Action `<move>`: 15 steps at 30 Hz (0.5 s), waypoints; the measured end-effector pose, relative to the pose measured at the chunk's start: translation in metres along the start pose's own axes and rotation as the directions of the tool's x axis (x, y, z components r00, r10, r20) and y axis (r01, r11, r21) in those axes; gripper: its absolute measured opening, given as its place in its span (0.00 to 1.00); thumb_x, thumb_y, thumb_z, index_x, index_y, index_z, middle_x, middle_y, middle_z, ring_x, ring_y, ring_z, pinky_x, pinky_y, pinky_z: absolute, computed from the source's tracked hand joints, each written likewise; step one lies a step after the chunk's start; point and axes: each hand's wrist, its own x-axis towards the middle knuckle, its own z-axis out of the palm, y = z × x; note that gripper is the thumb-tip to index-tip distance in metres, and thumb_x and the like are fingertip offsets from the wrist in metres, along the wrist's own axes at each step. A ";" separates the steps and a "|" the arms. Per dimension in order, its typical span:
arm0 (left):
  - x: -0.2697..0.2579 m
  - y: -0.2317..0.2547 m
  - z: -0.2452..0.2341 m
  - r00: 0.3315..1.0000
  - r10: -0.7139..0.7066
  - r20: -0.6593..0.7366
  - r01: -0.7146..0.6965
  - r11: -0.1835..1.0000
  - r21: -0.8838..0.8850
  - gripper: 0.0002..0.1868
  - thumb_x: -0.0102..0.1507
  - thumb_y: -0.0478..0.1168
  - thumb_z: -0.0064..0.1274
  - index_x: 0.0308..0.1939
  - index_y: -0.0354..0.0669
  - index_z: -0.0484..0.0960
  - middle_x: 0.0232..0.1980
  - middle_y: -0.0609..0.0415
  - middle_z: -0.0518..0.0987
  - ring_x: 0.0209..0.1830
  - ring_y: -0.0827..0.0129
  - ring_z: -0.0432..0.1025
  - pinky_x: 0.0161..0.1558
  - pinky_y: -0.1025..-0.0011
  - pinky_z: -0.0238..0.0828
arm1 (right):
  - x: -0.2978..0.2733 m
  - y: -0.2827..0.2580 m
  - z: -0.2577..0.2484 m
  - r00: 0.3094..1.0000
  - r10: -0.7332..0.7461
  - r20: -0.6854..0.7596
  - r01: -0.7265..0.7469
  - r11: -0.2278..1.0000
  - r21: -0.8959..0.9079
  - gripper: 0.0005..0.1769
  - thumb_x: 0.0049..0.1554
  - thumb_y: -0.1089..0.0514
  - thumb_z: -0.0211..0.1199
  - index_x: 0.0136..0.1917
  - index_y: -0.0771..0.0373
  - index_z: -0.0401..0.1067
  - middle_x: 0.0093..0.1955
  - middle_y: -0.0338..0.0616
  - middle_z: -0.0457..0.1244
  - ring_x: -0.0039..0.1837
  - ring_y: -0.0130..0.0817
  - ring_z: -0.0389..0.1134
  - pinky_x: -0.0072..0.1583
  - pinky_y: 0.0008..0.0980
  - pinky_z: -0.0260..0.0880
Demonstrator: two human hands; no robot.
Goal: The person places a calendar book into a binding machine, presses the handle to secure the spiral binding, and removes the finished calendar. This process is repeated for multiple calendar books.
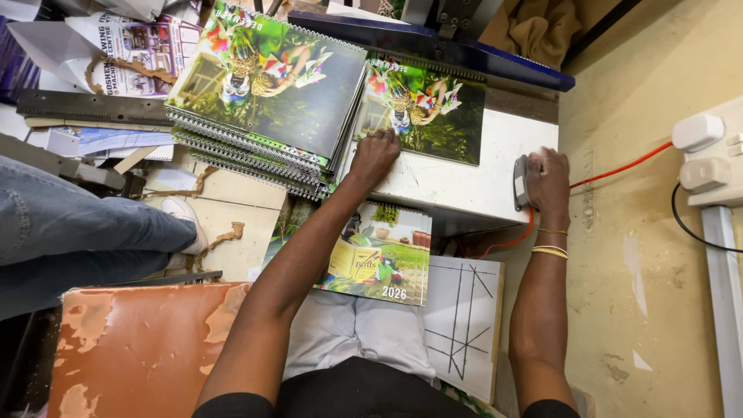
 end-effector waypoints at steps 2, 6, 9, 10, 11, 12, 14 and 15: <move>-0.002 -0.004 0.002 1.000 -0.011 0.012 0.011 1.000 0.002 0.06 0.59 0.31 0.53 0.33 0.45 0.84 0.34 0.51 0.83 0.34 0.60 0.81 0.34 0.66 0.79 | 0.000 -0.007 0.004 0.990 0.102 0.094 -0.111 0.988 0.104 0.32 0.74 0.41 0.44 0.79 0.67 0.60 0.79 0.66 0.52 0.81 0.63 0.44 0.75 0.63 0.48; 0.004 0.001 0.003 1.000 0.002 0.022 -0.002 1.000 -0.020 0.06 0.59 0.30 0.53 0.33 0.43 0.84 0.34 0.50 0.83 0.33 0.59 0.81 0.34 0.65 0.79 | -0.013 -0.004 0.009 0.991 -0.039 -0.125 0.053 0.993 0.110 0.31 0.74 0.43 0.44 0.73 0.72 0.67 0.74 0.63 0.59 0.78 0.59 0.51 0.70 0.60 0.55; 0.001 0.001 -0.006 0.998 -0.001 0.057 0.003 0.999 -0.037 0.06 0.59 0.29 0.54 0.34 0.42 0.84 0.36 0.49 0.84 0.34 0.58 0.81 0.34 0.64 0.80 | -0.015 0.005 0.020 0.983 -0.028 -0.180 0.056 0.987 0.153 0.31 0.74 0.42 0.42 0.71 0.69 0.69 0.72 0.57 0.61 0.77 0.53 0.52 0.69 0.57 0.57; 0.002 -0.001 -0.010 0.997 0.004 0.074 -0.001 0.999 -0.048 0.06 0.60 0.28 0.54 0.36 0.41 0.84 0.37 0.48 0.84 0.35 0.58 0.82 0.35 0.63 0.80 | -0.013 0.009 0.024 0.984 -0.025 -0.177 0.050 0.989 0.140 0.30 0.74 0.41 0.41 0.69 0.67 0.70 0.70 0.54 0.62 0.77 0.50 0.53 0.68 0.55 0.58; 0.004 -0.001 -0.009 0.998 0.007 0.070 -0.004 0.999 -0.048 0.06 0.60 0.28 0.54 0.36 0.41 0.84 0.37 0.48 0.84 0.35 0.58 0.82 0.35 0.63 0.80 | -0.011 0.013 0.026 0.983 -0.023 -0.182 0.049 0.989 0.139 0.30 0.74 0.41 0.41 0.69 0.67 0.70 0.70 0.54 0.62 0.77 0.50 0.53 0.68 0.55 0.58; 0.005 -0.002 -0.008 0.999 0.012 0.052 -0.010 0.999 -0.041 0.06 0.60 0.29 0.54 0.35 0.42 0.84 0.37 0.49 0.84 0.35 0.58 0.82 0.35 0.63 0.80 | -0.010 0.016 0.028 0.985 -0.020 -0.173 0.045 0.988 0.147 0.30 0.74 0.40 0.41 0.68 0.64 0.72 0.69 0.52 0.63 0.77 0.48 0.53 0.69 0.54 0.58; -0.002 0.001 -0.010 0.999 0.010 0.045 -0.008 0.999 -0.040 0.06 0.59 0.30 0.53 0.35 0.43 0.84 0.36 0.50 0.84 0.35 0.58 0.82 0.35 0.63 0.80 | -0.010 0.028 0.037 0.989 -0.017 -0.149 0.040 0.988 0.151 0.29 0.74 0.39 0.41 0.67 0.61 0.73 0.69 0.49 0.64 0.77 0.47 0.54 0.69 0.53 0.58; 0.000 0.000 -0.013 0.999 0.006 0.040 -0.004 0.999 -0.041 0.06 0.59 0.30 0.53 0.35 0.43 0.84 0.37 0.50 0.84 0.36 0.58 0.82 0.35 0.63 0.80 | -0.003 0.035 0.042 0.962 -0.071 -0.263 0.103 0.989 0.110 0.22 0.70 0.45 0.54 0.66 0.63 0.74 0.65 0.52 0.64 0.73 0.52 0.57 0.67 0.55 0.59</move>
